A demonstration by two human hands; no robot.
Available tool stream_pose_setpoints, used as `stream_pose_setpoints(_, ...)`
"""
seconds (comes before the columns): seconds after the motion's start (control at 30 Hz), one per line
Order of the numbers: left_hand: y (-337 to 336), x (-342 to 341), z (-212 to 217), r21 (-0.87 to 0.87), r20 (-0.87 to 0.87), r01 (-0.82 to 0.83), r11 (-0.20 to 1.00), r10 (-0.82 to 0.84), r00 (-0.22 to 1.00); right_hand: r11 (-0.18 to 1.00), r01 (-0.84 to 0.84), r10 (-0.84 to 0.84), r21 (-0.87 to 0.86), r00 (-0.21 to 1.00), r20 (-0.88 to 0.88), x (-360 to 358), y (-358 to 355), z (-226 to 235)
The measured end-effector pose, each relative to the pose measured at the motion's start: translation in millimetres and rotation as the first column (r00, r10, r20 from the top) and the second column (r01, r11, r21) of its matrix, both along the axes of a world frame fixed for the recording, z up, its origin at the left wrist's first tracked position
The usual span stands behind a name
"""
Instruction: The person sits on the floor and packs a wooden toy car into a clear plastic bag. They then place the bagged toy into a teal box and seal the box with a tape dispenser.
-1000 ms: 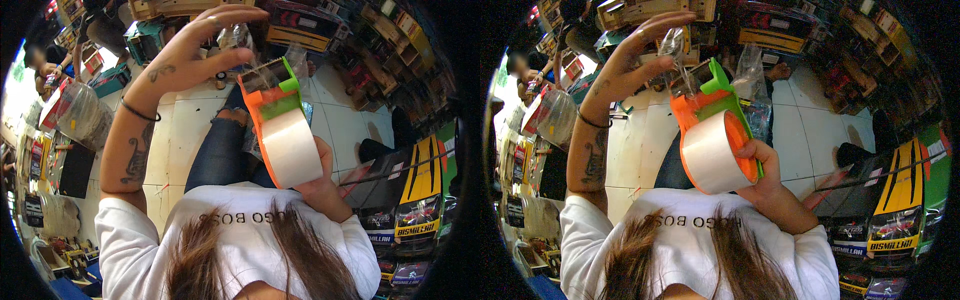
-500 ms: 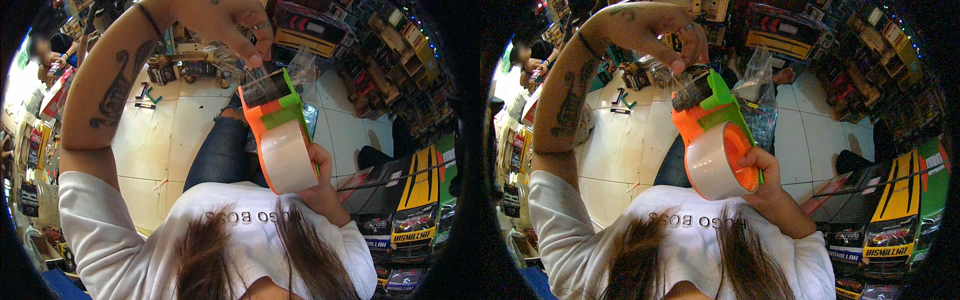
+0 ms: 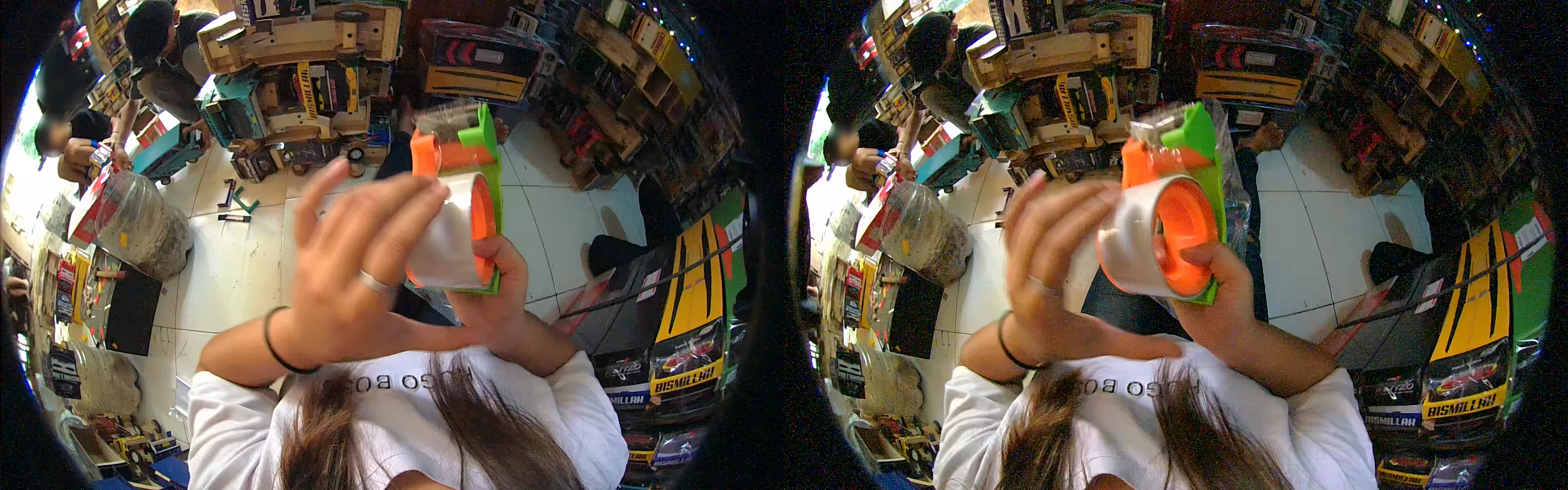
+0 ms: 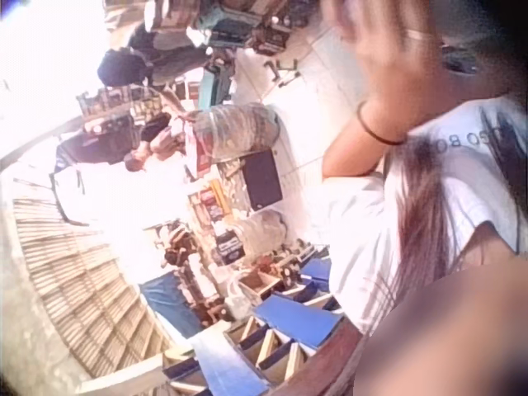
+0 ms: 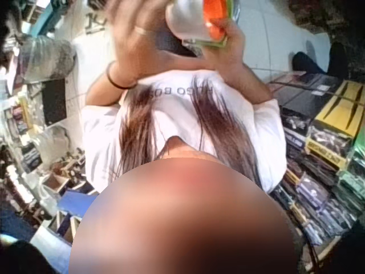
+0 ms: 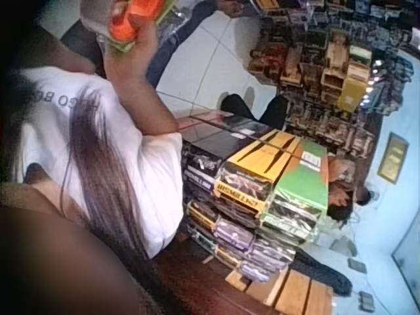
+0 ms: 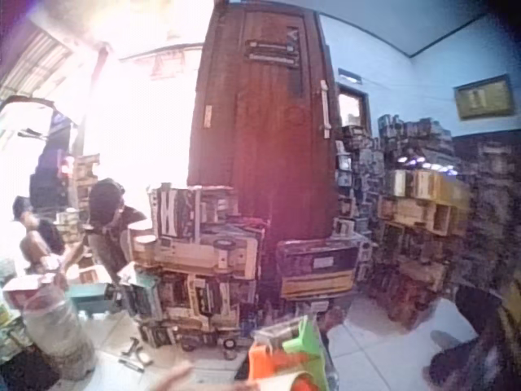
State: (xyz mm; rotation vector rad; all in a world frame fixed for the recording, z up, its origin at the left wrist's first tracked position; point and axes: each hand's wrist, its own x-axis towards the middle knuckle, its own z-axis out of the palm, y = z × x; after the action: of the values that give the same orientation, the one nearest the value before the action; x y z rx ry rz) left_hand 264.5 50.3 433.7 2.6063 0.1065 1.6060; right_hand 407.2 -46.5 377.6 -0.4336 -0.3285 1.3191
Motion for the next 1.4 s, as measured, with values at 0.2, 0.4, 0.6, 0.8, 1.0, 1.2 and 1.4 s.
stream_pose_setpoints(0.2, 30, 10, -15, -0.049, -0.148, 0.333, 0.942, -0.337, 0.93, 0.984, 0.152, -0.176, 0.09, 0.877, 0.447, -8, 9, 7)
stream_pose_setpoints(0.4, 24, 0, -5, 0.148, -0.005, 0.21, 0.966, -0.211, 0.977, 0.981, 0.161, -0.182, 0.107, 0.954, 0.237, -4, 11, 3)
stream_pose_setpoints(0.6, 12, 7, -31, 0.111, -0.007, 0.006, 0.994, -0.005, 1.0, 0.982, 0.175, -0.188, 0.07, 0.894, 0.406, -6, 11, -7)
stream_pose_setpoints(0.8, 36, -7, 4, -0.117, -0.317, 0.225, 0.967, -0.251, 0.914, 0.993, 0.01, -0.034, 0.119, 0.979, 0.203, -5, 10, -22)
stream_pose_setpoints(1.0, 1, -10, -11, 0.213, -0.125, -0.218, 0.952, 0.248, 0.961, 0.989, 0.146, -0.137, 0.004, 0.919, 0.37, -6, 7, -24)
stream_pose_setpoints(1.2, 35, -12, 5, 0.068, -0.433, 0.165, 0.984, -0.12, 0.894, 0.993, 0.078, -0.106, 0.084, 0.909, 0.404, -3, 6, -16)
stream_pose_setpoints(1.4, 28, -5, -2, 0.085, -0.219, 0.165, 0.983, -0.143, 0.965, 0.986, 0.101, -0.127, 0.13, 0.969, 0.21, 4, 1, -16)
